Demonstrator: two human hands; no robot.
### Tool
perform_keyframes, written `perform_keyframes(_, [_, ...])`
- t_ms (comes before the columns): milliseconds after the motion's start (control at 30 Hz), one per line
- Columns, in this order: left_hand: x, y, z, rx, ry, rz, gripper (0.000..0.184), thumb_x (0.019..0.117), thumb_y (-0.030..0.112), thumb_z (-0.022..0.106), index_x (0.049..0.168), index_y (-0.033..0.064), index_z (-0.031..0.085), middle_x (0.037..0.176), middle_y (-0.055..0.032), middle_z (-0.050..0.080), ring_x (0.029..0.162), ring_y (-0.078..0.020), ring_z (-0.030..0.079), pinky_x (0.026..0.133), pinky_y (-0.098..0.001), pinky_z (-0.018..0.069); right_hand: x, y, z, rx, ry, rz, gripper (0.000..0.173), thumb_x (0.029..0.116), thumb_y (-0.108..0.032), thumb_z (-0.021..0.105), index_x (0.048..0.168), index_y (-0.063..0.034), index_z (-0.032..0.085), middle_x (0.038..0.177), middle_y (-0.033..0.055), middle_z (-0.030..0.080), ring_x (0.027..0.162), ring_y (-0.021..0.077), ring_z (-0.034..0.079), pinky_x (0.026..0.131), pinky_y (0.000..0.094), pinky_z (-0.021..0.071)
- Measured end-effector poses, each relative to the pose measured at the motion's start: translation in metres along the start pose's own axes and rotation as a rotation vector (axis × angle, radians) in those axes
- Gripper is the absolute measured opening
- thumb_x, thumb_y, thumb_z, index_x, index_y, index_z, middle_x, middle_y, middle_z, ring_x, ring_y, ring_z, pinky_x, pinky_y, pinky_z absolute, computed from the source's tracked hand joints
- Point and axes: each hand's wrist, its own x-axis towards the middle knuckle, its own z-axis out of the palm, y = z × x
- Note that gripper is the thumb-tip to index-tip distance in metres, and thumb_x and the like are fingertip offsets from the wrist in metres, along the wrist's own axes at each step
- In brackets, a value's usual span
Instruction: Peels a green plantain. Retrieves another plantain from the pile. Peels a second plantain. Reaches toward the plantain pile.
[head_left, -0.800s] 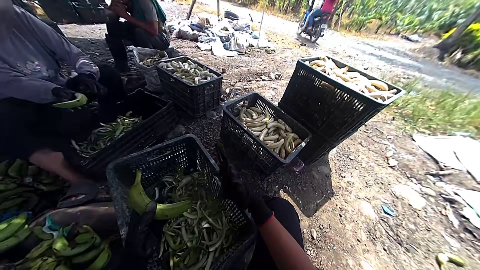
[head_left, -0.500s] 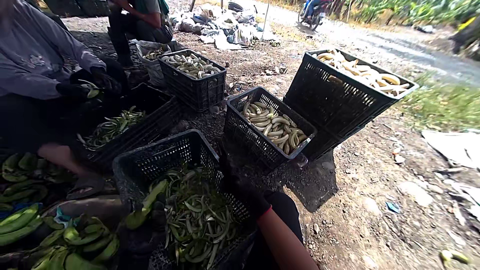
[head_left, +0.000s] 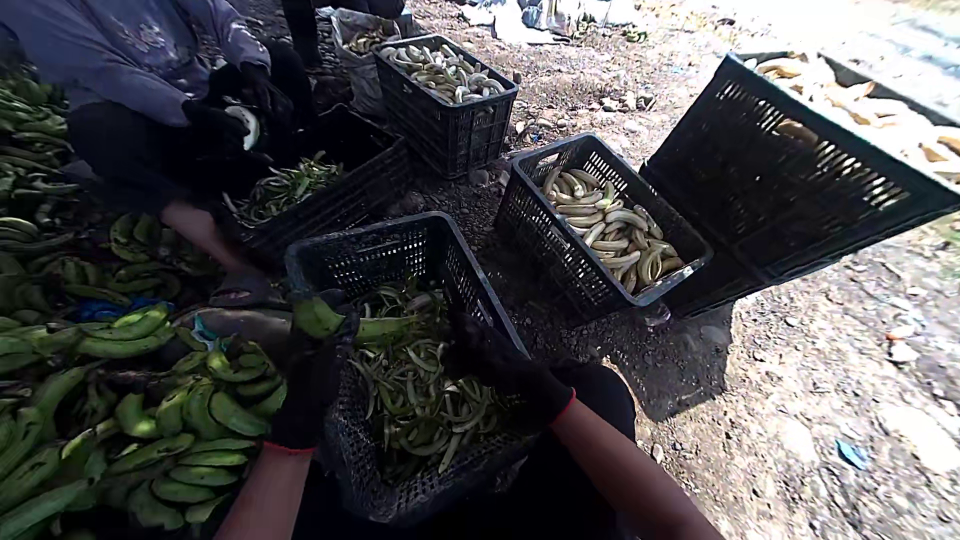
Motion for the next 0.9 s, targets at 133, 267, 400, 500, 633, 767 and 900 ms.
perform_keyframes(133, [-0.011, -0.011, 0.006, 0.092, 0.129, 0.032, 0.052, 0.0928, 0.005, 0.070, 0.140, 0.0055, 0.049, 0.117, -0.0007, 0.065, 0.101, -0.0033, 0.065, 0.087, -0.0242, 0.0558, 0.005, 0.022, 0.029, -0.019, -0.013, -0.021, 0.046, 0.1113, -0.031, 0.027, 0.130, 0.0046, 0.050, 0.064, -0.0017, 0.057, 0.052, 0.0104, 0.060, 0.053, 0.0285, 0.0576])
perform_keyframes(267, [-0.016, -0.020, 0.018, 0.028, 0.152, 0.102, 0.055, 0.0906, 0.003, 0.072, 0.140, 0.0057, 0.049, 0.123, -0.0010, 0.065, 0.106, -0.0061, 0.065, 0.090, -0.0266, 0.0569, 0.019, 0.049, 0.048, 0.003, 0.046, -0.065, 0.042, 0.1110, -0.028, 0.030, 0.124, 0.0041, 0.053, 0.059, -0.0019, 0.057, 0.047, 0.0098, 0.057, 0.048, 0.0277, 0.0547])
perform_keyframes(400, [-0.018, -0.020, 0.029, 0.086, 0.225, 0.046, 0.055, 0.0913, 0.007, 0.074, 0.140, 0.0035, 0.050, 0.121, -0.0047, 0.067, 0.106, -0.0080, 0.067, 0.093, -0.0291, 0.0563, 0.031, 0.058, 0.055, 0.017, 0.103, 0.046, 0.049, 0.1135, -0.034, 0.026, 0.123, 0.0057, 0.052, 0.057, -0.0001, 0.054, 0.045, 0.0115, 0.056, 0.046, 0.0296, 0.0549])
perform_keyframes(500, [-0.017, -0.021, 0.036, 0.252, 0.225, 0.046, 0.049, 0.0941, 0.017, 0.073, 0.139, 0.0084, 0.055, 0.122, -0.0054, 0.068, 0.102, -0.0085, 0.067, 0.091, -0.0308, 0.0560, 0.028, 0.052, 0.055, 0.029, 0.104, -0.060, 0.048, 0.1124, -0.033, 0.024, 0.122, 0.0066, 0.051, 0.058, -0.0015, 0.056, 0.046, 0.0104, 0.058, 0.049, 0.0278, 0.0568])
perform_keyframes(633, [-0.017, -0.029, 0.038, 0.274, 0.165, 0.195, 0.047, 0.0925, 0.014, 0.073, 0.136, 0.0046, 0.057, 0.123, -0.0068, 0.068, 0.107, -0.0088, 0.067, 0.094, -0.0307, 0.0557, 0.016, 0.029, 0.063, 0.075, 0.150, -0.544, 0.072, 0.1002, -0.069, 0.039, 0.119, -0.0020, 0.057, 0.064, -0.0073, 0.065, 0.054, 0.0071, 0.064, 0.054, 0.0261, 0.0577])
perform_keyframes(767, [-0.023, -0.036, 0.035, 0.255, 0.095, 0.281, 0.050, 0.0938, 0.013, 0.069, 0.139, 0.0007, 0.053, 0.130, -0.0119, 0.064, 0.115, -0.0133, 0.064, 0.100, -0.0326, 0.0533, 0.021, 0.083, 0.040, -0.248, 0.096, 0.101, 0.061, 0.1101, -0.053, 0.026, 0.115, 0.0015, 0.055, 0.067, 0.0030, 0.057, 0.054, 0.0146, 0.059, 0.053, 0.0330, 0.0556])
perform_keyframes(900, [-0.017, -0.008, 0.031, 0.179, 0.186, -0.050, 0.056, 0.0938, 0.016, 0.073, 0.143, 0.0072, 0.049, 0.118, -0.0046, 0.068, 0.097, -0.0073, 0.066, 0.085, -0.0283, 0.0559, 0.028, 0.097, 0.044, -0.175, 0.018, 0.560, 0.074, 0.1070, -0.063, 0.019, 0.115, 0.0011, 0.054, 0.065, 0.0061, 0.054, 0.051, 0.0206, 0.059, 0.053, 0.0402, 0.0569])
